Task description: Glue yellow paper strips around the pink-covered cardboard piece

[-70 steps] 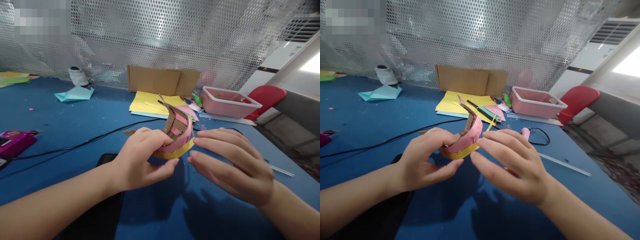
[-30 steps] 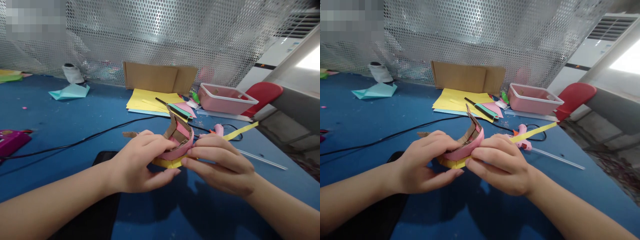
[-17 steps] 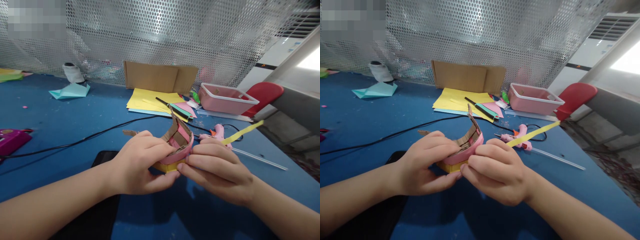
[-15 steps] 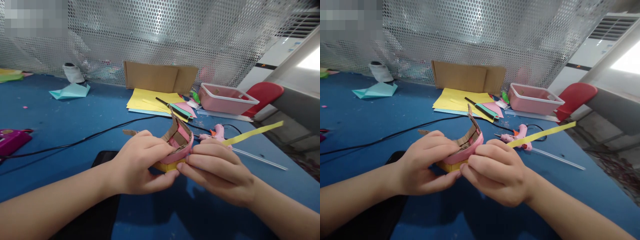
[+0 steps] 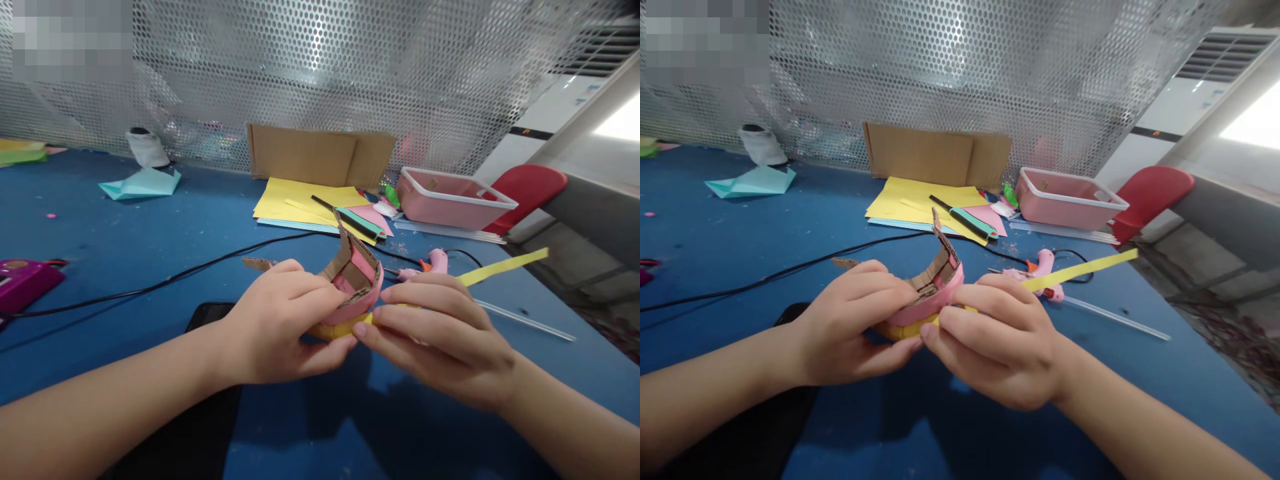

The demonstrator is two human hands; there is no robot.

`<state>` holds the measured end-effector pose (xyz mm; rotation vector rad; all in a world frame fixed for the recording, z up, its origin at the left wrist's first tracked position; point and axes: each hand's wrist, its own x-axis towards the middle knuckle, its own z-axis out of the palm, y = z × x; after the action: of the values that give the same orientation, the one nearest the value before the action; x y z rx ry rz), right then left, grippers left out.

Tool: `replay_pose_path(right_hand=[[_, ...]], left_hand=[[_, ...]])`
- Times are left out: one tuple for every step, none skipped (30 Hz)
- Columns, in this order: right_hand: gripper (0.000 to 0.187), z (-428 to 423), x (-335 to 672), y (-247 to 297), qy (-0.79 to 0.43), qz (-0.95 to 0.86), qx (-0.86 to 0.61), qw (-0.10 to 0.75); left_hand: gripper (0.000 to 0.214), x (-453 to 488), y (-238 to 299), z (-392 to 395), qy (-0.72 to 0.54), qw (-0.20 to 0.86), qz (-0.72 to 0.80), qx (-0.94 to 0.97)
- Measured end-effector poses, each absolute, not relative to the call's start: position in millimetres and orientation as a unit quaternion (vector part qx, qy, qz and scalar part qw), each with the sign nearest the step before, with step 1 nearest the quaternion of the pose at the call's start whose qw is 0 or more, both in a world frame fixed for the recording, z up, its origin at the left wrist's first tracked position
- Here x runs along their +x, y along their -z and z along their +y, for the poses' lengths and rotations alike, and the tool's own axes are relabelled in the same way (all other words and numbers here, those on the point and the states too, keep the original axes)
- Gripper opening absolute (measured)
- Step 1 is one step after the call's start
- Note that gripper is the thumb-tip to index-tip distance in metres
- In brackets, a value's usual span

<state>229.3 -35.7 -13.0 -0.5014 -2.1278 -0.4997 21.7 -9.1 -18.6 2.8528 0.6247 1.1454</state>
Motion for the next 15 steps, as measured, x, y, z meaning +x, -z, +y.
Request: replay_pose_path(right_hand=[[0.012,-35,229,13,0.205,-0.853,-0.2,0.436],[0.013,-35,229,14,0.207,-0.852,-0.2,0.437],[0.014,-35,229,14,0.208,-0.852,-0.198,0.438],[0.014,-35,229,15,0.202,-0.851,-0.202,0.441],[0.014,-35,229,16,0.193,-0.849,-0.209,0.445],[0.013,-35,229,17,0.183,-0.846,-0.218,0.451],[0.012,-35,229,18,0.176,-0.842,-0.226,0.458],[0.013,-35,229,18,0.172,-0.84,-0.229,0.461],[0.013,-35,230,18,0.178,-0.84,-0.226,0.461],[0.014,-35,231,18,0.192,-0.842,-0.22,0.453],[0.014,-34,233,17,0.213,-0.847,-0.212,0.439],[0.014,-34,235,15,0.234,-0.851,-0.204,0.423],[0.015,-33,237,13,0.251,-0.855,-0.197,0.409],[0.016,-32,239,11,0.261,-0.855,-0.189,0.406],[0.017,-32,242,9,0.264,-0.855,-0.181,0.409]], left_hand=[[0.013,22,19,-9,-0.367,-0.001,0.2,0.908],[0.013,22,19,-9,-0.37,-0.006,0.201,0.907],[0.013,23,20,-9,-0.373,-0.011,0.201,0.906],[0.013,23,21,-8,-0.378,-0.017,0.2,0.904],[0.012,23,22,-8,-0.383,-0.023,0.198,0.902],[0.012,23,22,-8,-0.387,-0.029,0.196,0.9],[0.012,23,23,-7,-0.392,-0.036,0.195,0.898],[0.012,23,23,-7,-0.396,-0.044,0.195,0.896],[0.012,23,24,-6,-0.398,-0.051,0.193,0.895],[0.012,23,24,-6,-0.401,-0.058,0.191,0.894],[0.013,23,23,-6,-0.403,-0.063,0.189,0.893],[0.013,22,23,-6,-0.404,-0.066,0.187,0.893],[0.014,22,23,-5,-0.405,-0.068,0.186,0.893],[0.015,21,23,-5,-0.405,-0.069,0.185,0.893],[0.016,21,22,-5,-0.405,-0.07,0.185,0.893]])
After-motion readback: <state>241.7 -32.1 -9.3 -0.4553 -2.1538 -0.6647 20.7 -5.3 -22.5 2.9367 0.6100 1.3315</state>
